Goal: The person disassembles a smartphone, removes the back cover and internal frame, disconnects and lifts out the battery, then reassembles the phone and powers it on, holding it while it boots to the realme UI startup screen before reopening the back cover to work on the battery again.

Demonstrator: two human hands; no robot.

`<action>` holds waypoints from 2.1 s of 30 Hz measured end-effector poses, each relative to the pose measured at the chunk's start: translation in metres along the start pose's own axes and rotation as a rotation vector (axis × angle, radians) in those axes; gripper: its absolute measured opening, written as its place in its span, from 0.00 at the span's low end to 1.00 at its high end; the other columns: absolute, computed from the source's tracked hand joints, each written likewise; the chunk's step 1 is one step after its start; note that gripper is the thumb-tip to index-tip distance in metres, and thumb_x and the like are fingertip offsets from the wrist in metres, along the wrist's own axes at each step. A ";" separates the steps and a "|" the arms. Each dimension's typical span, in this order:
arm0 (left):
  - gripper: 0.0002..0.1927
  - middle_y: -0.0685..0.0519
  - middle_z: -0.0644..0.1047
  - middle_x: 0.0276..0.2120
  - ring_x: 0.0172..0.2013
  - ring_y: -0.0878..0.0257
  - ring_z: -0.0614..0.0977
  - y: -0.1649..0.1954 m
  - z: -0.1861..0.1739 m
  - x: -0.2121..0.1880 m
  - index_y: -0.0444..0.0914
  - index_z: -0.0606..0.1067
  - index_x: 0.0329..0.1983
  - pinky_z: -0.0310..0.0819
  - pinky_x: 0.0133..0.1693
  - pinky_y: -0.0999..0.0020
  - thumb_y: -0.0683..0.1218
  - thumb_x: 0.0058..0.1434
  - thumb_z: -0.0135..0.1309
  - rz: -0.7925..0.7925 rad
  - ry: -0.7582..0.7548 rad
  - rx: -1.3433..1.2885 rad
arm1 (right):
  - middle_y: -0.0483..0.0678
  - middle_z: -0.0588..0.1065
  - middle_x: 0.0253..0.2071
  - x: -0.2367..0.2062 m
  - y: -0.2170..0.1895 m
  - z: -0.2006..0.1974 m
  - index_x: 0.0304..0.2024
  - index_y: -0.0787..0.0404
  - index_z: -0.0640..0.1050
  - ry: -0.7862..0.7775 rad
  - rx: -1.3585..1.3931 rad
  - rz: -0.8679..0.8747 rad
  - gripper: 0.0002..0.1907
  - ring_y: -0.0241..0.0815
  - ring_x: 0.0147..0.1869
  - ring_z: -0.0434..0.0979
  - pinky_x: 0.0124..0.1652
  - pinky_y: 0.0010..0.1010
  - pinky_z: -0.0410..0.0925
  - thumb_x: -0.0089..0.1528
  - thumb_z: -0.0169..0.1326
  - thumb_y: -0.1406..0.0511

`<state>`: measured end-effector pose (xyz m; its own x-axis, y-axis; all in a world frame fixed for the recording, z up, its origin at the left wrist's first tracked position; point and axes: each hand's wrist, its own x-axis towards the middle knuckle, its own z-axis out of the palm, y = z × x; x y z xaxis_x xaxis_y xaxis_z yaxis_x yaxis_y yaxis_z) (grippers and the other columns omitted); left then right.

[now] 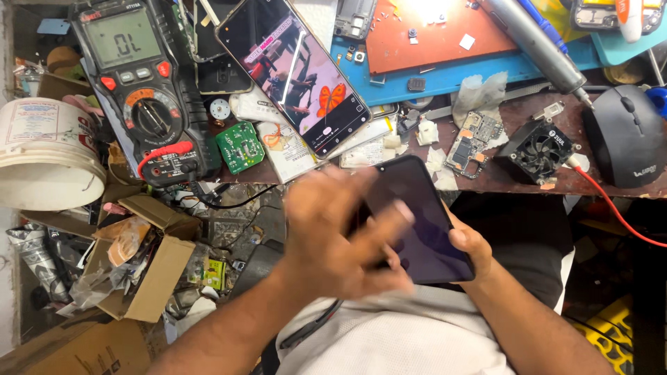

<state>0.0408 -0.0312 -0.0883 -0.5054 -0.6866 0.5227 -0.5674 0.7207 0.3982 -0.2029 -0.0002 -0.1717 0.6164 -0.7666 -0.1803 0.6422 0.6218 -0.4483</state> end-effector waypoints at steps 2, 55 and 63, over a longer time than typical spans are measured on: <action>0.37 0.45 0.64 0.71 0.64 0.47 0.62 0.013 0.006 -0.003 0.47 0.77 0.60 0.52 0.66 0.44 0.79 0.71 0.43 0.241 -0.105 0.053 | 0.65 0.67 0.64 -0.004 0.000 -0.006 0.75 0.65 0.55 0.111 -0.043 -0.002 0.56 0.57 0.59 0.74 0.59 0.48 0.70 0.53 0.64 0.49; 0.39 0.45 0.80 0.49 0.45 0.58 0.85 -0.004 0.002 -0.010 0.32 0.67 0.68 0.81 0.48 0.69 0.70 0.76 0.41 -0.394 0.027 -0.657 | 0.64 0.59 0.68 0.002 0.003 0.051 0.70 0.53 0.61 0.117 -1.573 -0.606 0.44 0.50 0.53 0.78 0.42 0.36 0.73 0.53 0.64 0.67; 0.34 0.43 0.82 0.47 0.41 0.59 0.85 -0.002 0.007 -0.010 0.30 0.62 0.75 0.80 0.48 0.68 0.59 0.77 0.47 -0.397 -0.036 -0.662 | 0.63 0.61 0.68 0.007 -0.008 0.055 0.69 0.59 0.55 0.217 -1.589 -0.636 0.47 0.50 0.54 0.77 0.42 0.33 0.73 0.53 0.65 0.66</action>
<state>0.0425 -0.0262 -0.0994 -0.3724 -0.9002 0.2257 -0.2095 0.3184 0.9245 -0.1787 -0.0019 -0.1213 0.3104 -0.8992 0.3082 -0.3840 -0.4153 -0.8247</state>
